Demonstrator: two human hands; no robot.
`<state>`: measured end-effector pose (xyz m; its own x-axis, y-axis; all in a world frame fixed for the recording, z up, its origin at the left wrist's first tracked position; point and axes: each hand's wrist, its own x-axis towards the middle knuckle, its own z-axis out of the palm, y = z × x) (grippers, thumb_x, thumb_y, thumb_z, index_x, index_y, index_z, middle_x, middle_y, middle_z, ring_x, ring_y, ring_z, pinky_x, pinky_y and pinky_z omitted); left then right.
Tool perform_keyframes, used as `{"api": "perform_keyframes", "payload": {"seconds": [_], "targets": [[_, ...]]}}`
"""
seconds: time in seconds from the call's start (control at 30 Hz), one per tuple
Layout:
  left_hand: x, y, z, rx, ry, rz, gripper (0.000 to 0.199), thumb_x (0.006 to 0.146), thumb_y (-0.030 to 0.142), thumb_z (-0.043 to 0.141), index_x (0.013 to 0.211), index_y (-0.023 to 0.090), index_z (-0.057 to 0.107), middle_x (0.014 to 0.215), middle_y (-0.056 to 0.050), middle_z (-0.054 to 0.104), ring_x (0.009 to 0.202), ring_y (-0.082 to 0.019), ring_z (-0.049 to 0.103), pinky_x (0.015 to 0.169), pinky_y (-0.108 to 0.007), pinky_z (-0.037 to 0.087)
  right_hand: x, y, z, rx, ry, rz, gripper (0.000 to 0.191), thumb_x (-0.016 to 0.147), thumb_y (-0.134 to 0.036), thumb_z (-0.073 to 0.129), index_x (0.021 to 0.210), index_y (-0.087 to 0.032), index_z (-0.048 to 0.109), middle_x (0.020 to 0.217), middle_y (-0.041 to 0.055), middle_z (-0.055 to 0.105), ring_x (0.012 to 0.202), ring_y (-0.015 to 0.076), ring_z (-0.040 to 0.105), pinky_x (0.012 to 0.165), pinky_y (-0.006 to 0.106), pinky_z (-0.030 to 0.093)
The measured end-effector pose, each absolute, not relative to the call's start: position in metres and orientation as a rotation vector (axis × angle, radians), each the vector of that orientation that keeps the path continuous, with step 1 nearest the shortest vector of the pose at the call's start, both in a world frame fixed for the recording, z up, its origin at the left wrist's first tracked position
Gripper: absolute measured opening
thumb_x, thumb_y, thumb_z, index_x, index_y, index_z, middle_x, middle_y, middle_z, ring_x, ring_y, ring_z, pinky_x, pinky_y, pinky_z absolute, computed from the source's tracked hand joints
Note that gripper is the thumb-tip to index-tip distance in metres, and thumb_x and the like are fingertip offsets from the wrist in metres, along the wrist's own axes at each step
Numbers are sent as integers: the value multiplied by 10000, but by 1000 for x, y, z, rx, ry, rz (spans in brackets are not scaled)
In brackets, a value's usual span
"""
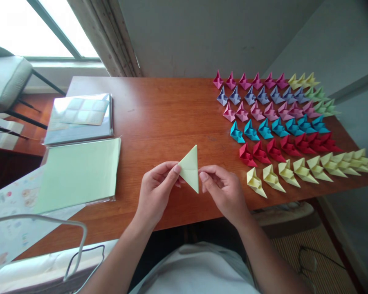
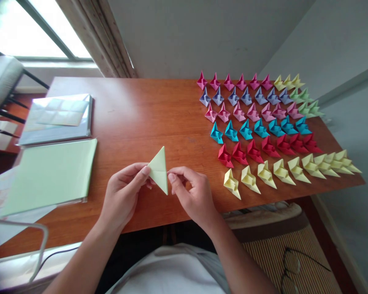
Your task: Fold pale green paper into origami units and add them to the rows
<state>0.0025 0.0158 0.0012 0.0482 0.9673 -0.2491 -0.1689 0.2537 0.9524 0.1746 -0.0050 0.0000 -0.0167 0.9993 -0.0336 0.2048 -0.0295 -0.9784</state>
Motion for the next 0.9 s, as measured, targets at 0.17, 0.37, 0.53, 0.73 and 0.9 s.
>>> {"api": "perform_keyframes", "payload": {"seconds": [0.17, 0.37, 0.53, 0.73, 0.9], "targets": [[3, 15, 2, 935, 1175, 1078, 180, 875, 344, 727, 899, 172, 774, 724, -3, 689, 646, -109, 604, 597, -192, 506, 176, -5, -1, -1376, -1378, 1164, 166, 962, -327, 595, 934, -210, 709, 664, -14, 659, 593, 130, 623, 579, 240, 494], [3, 14, 5, 1031, 1196, 1051, 195, 895, 348, 701, 918, 169, 775, 757, -14, 717, 664, -118, 612, 613, -196, 511, 178, -2, 0, -1396, -1460, 1158, 150, 959, -276, 581, 974, -208, 714, 807, 26, 724, 699, 159, 664, 642, 266, 523], [5, 12, 0, 1184, 1194, 1051, 199, 923, 337, 668, 963, 175, 776, 764, -5, 723, 661, -108, 617, 619, -183, 519, 182, 1, 1, -1376, -1529, 1124, 122, 927, -197, 591, 970, -212, 703, 949, 45, 722, 884, 198, 676, 774, 306, 539], [6, 10, -7, 1260, 1164, 1073, 228, 956, 326, 619, 1056, 175, 757, 800, -10, 733, 694, -118, 665, 620, -180, 541, 184, -2, -1, -1349, -1450, 1217, 152, 943, -207, 579, 1034, -234, 699, 994, 38, 726, 887, 195, 679, 811, 317, 551], [6, 10, -7, 1265, 1160, 1050, 234, 959, 323, 611, 1084, 171, 739, 839, -17, 746, 678, -115, 668, 619, -182, 547, 186, -3, 1, -1330, -1467, 1307, 168, 936, -179, 572, 1024, -227, 706, 947, 29, 726, 856, 191, 676, 824, 324, 554]]}}
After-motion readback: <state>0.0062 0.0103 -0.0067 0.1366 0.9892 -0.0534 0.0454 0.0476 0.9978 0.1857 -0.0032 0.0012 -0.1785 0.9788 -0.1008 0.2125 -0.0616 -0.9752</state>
